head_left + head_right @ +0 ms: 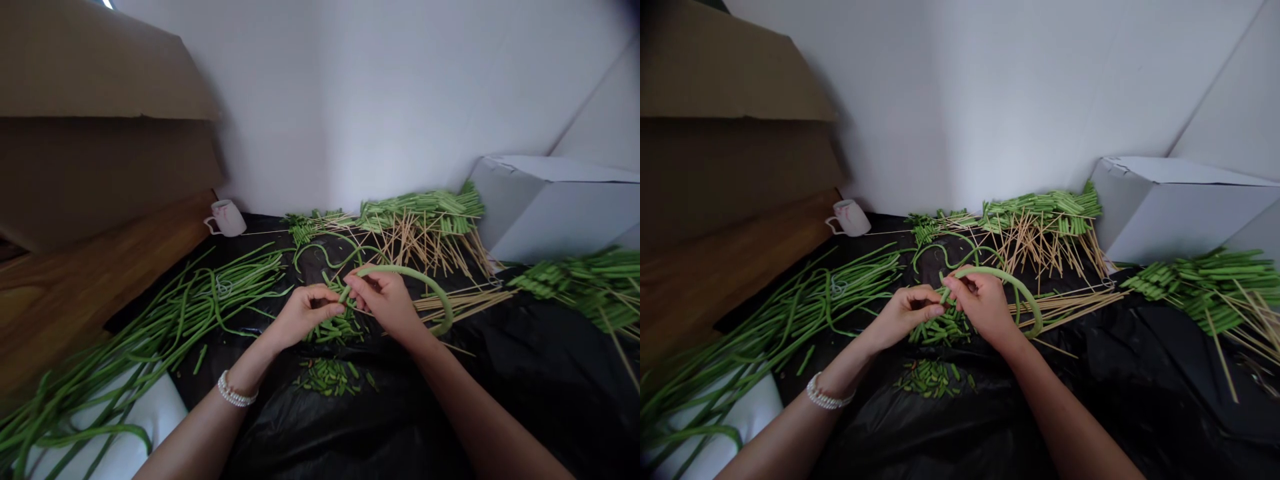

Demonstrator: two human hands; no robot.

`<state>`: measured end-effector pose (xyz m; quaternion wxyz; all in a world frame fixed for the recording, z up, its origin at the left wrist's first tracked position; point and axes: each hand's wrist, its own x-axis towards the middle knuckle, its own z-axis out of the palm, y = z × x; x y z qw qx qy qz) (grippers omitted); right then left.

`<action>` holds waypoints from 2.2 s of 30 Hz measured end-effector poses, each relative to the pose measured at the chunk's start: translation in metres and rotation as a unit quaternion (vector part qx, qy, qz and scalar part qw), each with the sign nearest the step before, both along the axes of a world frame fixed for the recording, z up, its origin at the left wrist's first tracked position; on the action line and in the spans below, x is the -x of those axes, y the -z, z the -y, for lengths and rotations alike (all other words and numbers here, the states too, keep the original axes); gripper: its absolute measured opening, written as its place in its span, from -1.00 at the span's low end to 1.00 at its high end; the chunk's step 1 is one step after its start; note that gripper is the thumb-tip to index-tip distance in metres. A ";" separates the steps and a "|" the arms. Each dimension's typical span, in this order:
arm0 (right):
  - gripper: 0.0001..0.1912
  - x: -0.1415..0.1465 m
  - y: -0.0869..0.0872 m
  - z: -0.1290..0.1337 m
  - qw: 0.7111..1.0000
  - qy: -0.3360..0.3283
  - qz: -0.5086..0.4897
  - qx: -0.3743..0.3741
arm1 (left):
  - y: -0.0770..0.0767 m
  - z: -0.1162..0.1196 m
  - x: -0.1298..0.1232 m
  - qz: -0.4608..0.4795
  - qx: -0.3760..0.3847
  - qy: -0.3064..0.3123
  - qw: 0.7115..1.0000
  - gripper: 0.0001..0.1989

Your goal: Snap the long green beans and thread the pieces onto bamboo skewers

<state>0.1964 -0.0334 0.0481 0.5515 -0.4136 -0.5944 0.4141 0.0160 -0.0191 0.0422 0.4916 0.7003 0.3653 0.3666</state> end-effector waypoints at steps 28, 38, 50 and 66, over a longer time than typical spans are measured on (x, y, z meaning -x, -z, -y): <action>-0.81 0.018 0.011 0.004 0.996 -0.035 -0.030 0.070 | -0.001 0.000 -0.003 0.252 0.168 -0.057 0.951 -0.73; -0.80 0.000 0.003 -0.004 0.990 -0.008 -0.135 0.045 | 0.001 -0.002 -0.001 0.099 0.114 -0.059 0.987 -0.68; -0.76 0.002 0.005 -0.003 0.998 0.057 -0.033 -0.013 | -0.002 0.002 0.000 0.034 0.133 0.050 0.989 -0.63; -0.72 0.021 0.009 0.009 0.993 -0.047 -0.090 0.067 | -0.010 0.010 -0.005 0.427 0.299 0.036 0.853 -0.77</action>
